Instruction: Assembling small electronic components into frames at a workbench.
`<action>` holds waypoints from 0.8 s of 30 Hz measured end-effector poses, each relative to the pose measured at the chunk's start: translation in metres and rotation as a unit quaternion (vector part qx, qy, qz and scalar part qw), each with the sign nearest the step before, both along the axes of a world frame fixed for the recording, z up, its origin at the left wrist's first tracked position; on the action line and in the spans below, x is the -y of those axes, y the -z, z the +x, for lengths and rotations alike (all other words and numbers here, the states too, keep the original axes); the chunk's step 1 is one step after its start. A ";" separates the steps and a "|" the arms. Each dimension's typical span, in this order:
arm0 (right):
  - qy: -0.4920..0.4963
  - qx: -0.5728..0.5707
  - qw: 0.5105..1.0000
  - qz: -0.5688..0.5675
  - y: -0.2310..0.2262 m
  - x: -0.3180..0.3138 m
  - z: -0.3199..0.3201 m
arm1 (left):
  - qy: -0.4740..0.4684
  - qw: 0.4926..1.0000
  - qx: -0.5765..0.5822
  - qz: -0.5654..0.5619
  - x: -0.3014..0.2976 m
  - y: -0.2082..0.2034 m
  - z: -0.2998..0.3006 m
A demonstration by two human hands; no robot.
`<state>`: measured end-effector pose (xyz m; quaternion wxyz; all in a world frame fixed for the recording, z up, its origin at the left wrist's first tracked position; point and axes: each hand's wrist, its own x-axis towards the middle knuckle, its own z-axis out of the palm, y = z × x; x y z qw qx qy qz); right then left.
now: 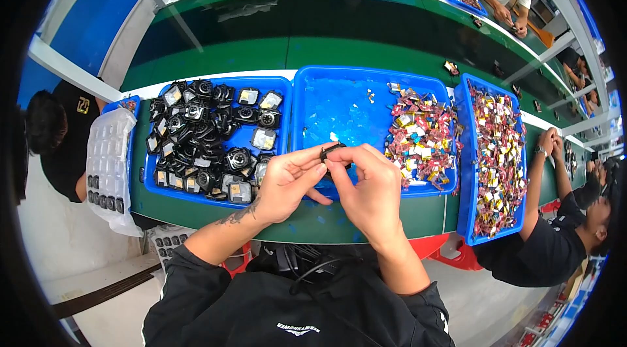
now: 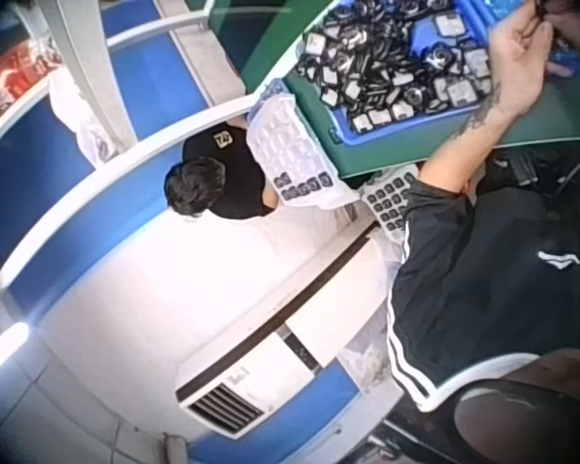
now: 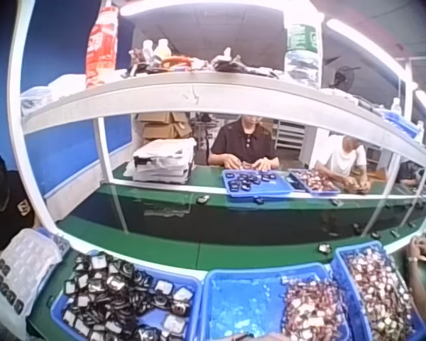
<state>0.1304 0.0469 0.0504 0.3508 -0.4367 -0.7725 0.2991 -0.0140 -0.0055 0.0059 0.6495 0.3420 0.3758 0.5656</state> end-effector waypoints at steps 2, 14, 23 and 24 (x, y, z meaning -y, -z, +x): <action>-0.001 -0.018 1.000 0.007 0.005 -0.001 -0.001 | 0.004 1.000 0.002 -0.007 0.000 0.001 0.000; -0.001 -0.165 0.979 -0.123 0.015 -0.004 0.004 | -0.002 0.999 0.031 0.021 -0.001 -0.008 -0.003; -0.032 -0.289 0.923 -0.251 0.018 0.016 0.016 | -0.048 0.999 0.014 0.018 -0.006 -0.016 -0.003; -0.039 -0.313 0.912 -0.260 0.012 0.015 0.016 | -0.070 0.996 -0.034 0.047 -0.004 -0.021 -0.003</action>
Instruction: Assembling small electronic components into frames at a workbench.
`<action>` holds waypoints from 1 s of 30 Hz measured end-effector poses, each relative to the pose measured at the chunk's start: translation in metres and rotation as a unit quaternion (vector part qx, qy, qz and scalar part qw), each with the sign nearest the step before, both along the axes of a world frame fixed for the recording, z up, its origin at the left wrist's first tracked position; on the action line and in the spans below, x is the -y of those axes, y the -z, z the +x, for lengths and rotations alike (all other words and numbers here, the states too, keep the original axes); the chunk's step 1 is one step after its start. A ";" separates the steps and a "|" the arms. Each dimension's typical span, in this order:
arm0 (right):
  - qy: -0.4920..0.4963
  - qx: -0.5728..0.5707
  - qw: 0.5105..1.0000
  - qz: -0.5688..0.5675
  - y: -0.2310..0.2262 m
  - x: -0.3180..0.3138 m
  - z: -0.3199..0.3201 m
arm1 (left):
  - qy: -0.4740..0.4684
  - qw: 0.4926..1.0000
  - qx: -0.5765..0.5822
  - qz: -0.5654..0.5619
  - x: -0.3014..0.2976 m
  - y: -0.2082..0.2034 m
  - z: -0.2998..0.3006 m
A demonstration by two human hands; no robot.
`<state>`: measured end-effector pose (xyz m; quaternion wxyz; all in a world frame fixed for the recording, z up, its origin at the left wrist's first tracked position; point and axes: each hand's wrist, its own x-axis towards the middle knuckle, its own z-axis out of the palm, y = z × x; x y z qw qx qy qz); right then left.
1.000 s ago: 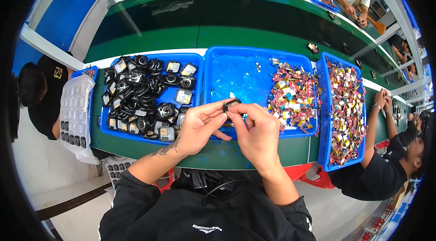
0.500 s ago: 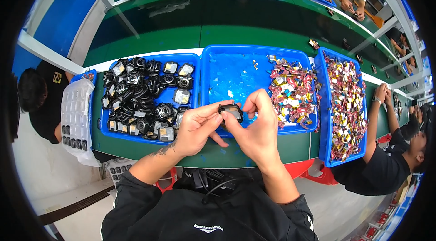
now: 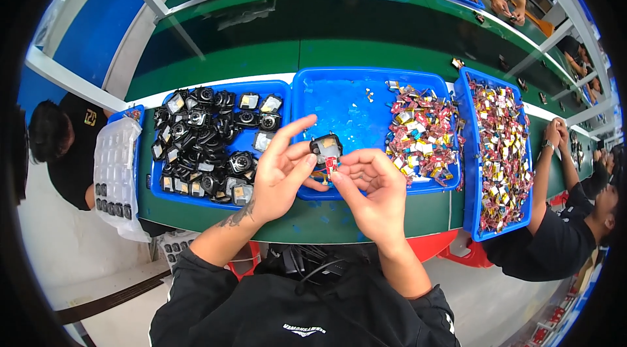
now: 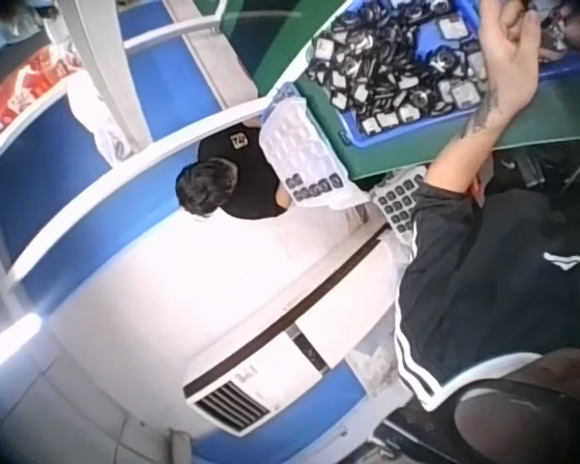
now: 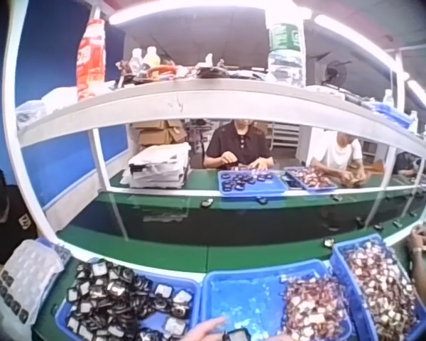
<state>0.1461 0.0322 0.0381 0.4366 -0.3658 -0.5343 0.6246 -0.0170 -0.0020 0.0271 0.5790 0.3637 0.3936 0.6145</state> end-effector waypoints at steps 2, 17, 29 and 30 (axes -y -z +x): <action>-0.024 -0.011 1.000 0.000 -0.001 -0.004 0.003 | -0.046 0.988 -0.131 0.073 0.006 0.004 0.000; -0.072 0.143 0.984 0.073 -0.001 -0.011 0.008 | -0.113 0.824 -0.500 0.241 0.001 0.011 -0.006; -0.112 -0.070 0.985 -0.114 0.004 -0.009 0.018 | 0.131 0.981 -0.087 -0.115 0.005 0.010 -0.008; -0.080 -0.055 0.990 -0.101 0.002 -0.006 0.016 | 0.139 0.980 -0.071 -0.126 0.005 0.011 -0.007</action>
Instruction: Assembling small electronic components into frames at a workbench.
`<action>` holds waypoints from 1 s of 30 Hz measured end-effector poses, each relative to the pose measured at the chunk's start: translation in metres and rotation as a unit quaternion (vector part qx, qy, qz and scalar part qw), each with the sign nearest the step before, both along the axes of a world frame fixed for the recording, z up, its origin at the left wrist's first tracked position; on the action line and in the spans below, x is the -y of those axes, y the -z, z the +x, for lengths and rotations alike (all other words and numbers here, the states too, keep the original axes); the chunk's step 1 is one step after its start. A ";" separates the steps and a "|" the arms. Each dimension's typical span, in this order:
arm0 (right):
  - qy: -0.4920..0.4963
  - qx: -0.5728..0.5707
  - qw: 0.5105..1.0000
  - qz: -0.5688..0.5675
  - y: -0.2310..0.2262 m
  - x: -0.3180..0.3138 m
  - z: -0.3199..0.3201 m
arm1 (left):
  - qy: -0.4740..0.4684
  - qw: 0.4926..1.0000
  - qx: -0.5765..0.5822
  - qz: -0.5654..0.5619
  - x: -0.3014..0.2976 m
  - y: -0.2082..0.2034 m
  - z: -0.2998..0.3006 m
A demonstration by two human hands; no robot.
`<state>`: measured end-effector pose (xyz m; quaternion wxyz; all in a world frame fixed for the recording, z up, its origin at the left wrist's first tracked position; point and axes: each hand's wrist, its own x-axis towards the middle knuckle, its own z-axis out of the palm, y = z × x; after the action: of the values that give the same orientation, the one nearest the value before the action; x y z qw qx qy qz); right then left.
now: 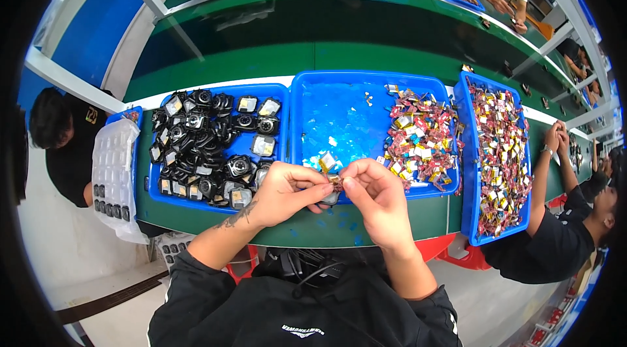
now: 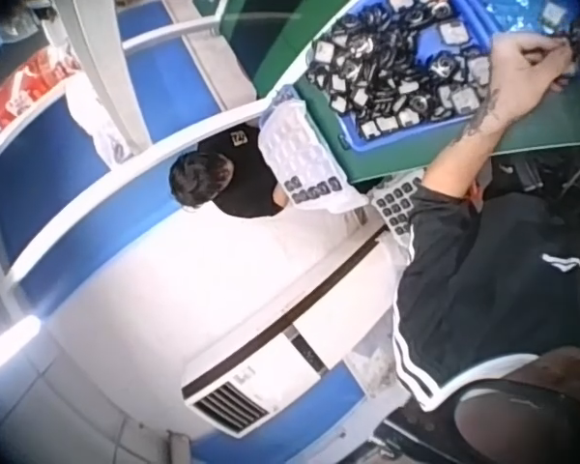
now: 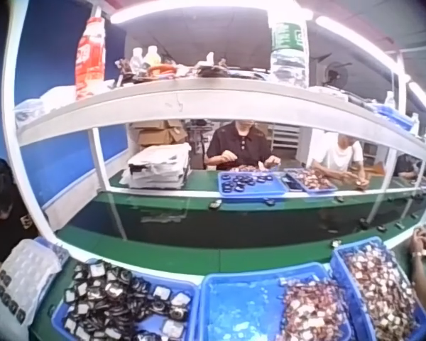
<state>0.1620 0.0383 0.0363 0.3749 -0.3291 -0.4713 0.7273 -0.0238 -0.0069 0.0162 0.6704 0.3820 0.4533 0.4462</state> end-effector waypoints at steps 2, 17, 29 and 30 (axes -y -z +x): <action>0.011 0.036 0.998 0.055 0.001 0.002 0.000 | -0.004 1.000 0.024 -0.013 0.000 0.004 0.003; 0.130 0.107 0.980 0.111 0.012 0.005 -0.015 | -0.102 0.986 -0.001 0.130 0.004 0.009 0.011; 0.249 0.105 0.943 0.196 0.027 0.019 -0.031 | -0.119 0.981 0.047 0.147 0.004 0.017 0.013; 0.247 0.112 0.939 0.211 0.030 0.019 -0.030 | -0.118 0.982 0.051 0.142 0.004 0.017 0.014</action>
<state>0.1320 0.0189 0.0063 0.5483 -0.4273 -0.5572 0.4542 -0.0098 -0.0108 -0.0007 0.5746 0.3938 0.3927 0.6005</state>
